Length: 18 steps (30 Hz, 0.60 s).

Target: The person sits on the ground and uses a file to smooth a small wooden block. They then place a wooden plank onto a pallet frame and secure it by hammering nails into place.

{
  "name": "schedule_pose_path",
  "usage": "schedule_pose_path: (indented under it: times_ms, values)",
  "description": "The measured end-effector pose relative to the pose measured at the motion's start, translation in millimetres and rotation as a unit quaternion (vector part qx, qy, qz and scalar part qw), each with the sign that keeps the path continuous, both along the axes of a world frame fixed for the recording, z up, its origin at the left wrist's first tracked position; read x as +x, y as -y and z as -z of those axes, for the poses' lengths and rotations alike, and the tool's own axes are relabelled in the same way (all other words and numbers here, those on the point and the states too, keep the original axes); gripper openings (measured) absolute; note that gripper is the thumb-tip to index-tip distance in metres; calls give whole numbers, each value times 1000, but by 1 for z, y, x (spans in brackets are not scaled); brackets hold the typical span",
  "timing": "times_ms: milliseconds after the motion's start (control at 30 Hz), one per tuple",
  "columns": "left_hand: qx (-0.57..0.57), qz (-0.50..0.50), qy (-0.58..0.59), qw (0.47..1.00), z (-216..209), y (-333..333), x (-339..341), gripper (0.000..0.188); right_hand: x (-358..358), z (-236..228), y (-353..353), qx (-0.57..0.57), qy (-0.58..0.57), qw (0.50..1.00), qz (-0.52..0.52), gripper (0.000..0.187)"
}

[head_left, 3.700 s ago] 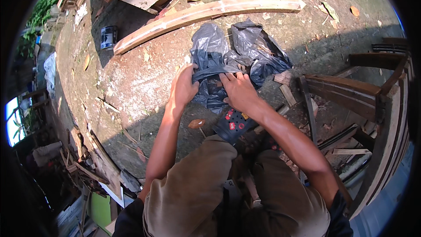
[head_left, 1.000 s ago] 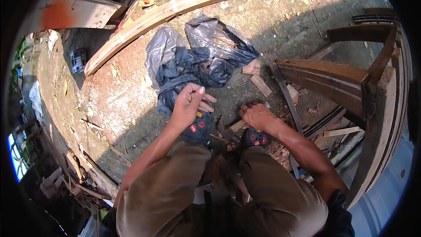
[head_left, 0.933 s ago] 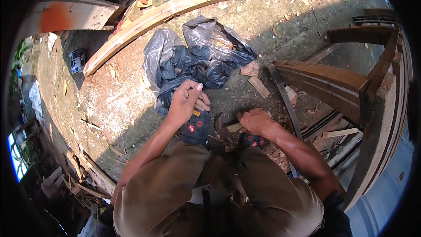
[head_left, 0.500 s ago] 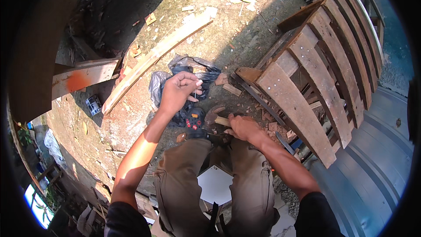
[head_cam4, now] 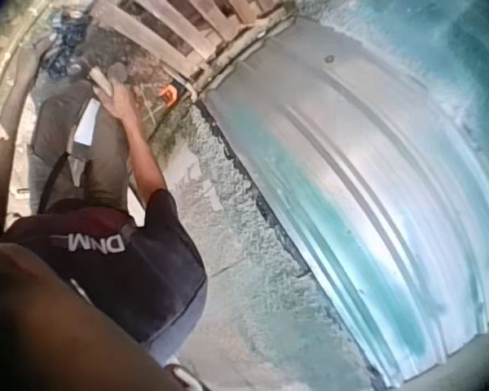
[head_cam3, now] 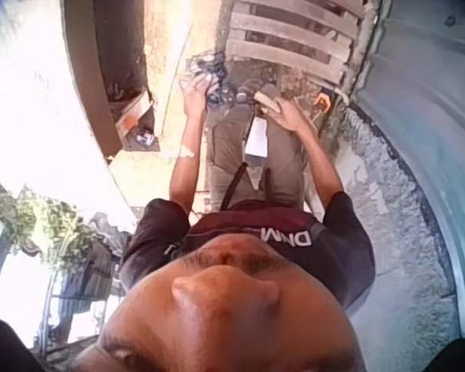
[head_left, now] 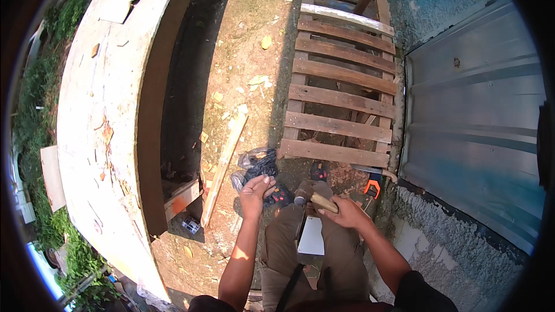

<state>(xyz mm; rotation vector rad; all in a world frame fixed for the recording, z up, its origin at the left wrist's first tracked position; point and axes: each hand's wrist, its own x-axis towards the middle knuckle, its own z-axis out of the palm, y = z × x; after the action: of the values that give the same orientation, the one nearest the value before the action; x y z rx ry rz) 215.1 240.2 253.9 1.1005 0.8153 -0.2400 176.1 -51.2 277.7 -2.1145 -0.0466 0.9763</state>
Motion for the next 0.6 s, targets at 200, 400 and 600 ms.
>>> schedule_pose_path:
  times_ms: [200,400,600]
  values:
    - [172,186,53,966,1,43,45,21,-2,-40,9,49,35,930,362,38]
    - [163,211,22,964,11,100,138,23,23,27,38,-1,0,866,500,42]
    - [162,305,68,936,6,173,208,24,66,16,83,79,-60,778,621,43]
